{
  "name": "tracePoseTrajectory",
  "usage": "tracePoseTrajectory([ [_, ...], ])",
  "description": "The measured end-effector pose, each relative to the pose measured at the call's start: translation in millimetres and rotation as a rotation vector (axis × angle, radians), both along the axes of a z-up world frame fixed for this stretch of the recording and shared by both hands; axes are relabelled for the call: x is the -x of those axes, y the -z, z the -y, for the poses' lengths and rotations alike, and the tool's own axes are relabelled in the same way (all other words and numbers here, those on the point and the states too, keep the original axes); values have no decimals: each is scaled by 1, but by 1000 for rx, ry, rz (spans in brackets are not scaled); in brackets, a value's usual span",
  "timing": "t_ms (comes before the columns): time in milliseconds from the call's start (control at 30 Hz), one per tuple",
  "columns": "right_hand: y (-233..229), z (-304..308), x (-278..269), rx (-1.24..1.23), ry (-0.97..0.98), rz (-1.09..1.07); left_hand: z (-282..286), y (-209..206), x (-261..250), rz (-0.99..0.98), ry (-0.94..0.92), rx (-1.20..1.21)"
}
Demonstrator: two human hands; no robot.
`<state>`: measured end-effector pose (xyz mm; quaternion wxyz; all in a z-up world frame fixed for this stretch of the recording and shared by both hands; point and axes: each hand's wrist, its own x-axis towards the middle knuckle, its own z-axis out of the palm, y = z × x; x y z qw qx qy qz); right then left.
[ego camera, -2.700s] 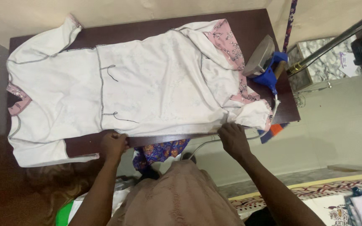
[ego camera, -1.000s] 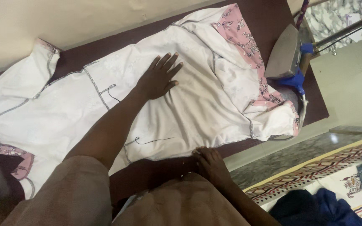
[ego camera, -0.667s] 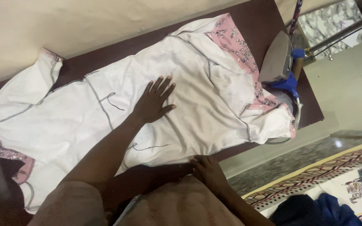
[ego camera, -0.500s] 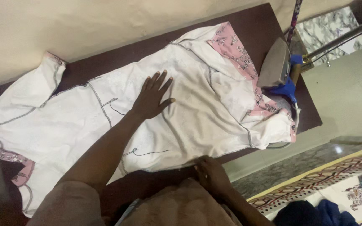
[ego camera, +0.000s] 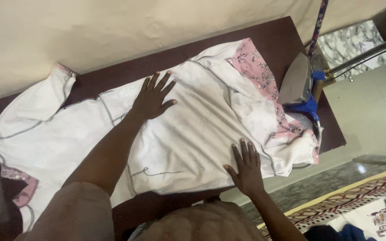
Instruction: The person picks up a white garment with pink trim from a bed and lays it on a wooden table. They smooth and fold the garment by hand, aligning the sleeves and edges, then fold it in half and smooth it again.
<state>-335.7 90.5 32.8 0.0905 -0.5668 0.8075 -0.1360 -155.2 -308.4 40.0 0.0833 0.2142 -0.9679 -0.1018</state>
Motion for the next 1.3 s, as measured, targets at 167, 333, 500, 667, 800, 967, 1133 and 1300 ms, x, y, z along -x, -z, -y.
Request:
tracePoseTrajectory([
  [167,-1,11,5,117,86,132,-19,-10,32,-202,88,-49],
  [333,2,45,11,114,53,79,-33,1,116,-304,425,-111],
  [500,0,50,6,84,49,14,-20,12,188,-332,448,-237],
  [667,-3,52,7,53,72,12,4,11,232,-457,194,-169],
  [800,-4,51,8,42,88,49,29,16,254,-215,327,-185],
  [967,-5,54,9,38,103,79,77,18,290,-204,176,-407],
  [1133,-6,52,10,57,110,88,100,19,297,-512,-261,-501],
  [1300,-5,53,11,54,106,87,87,10,295,-595,-592,-451],
])
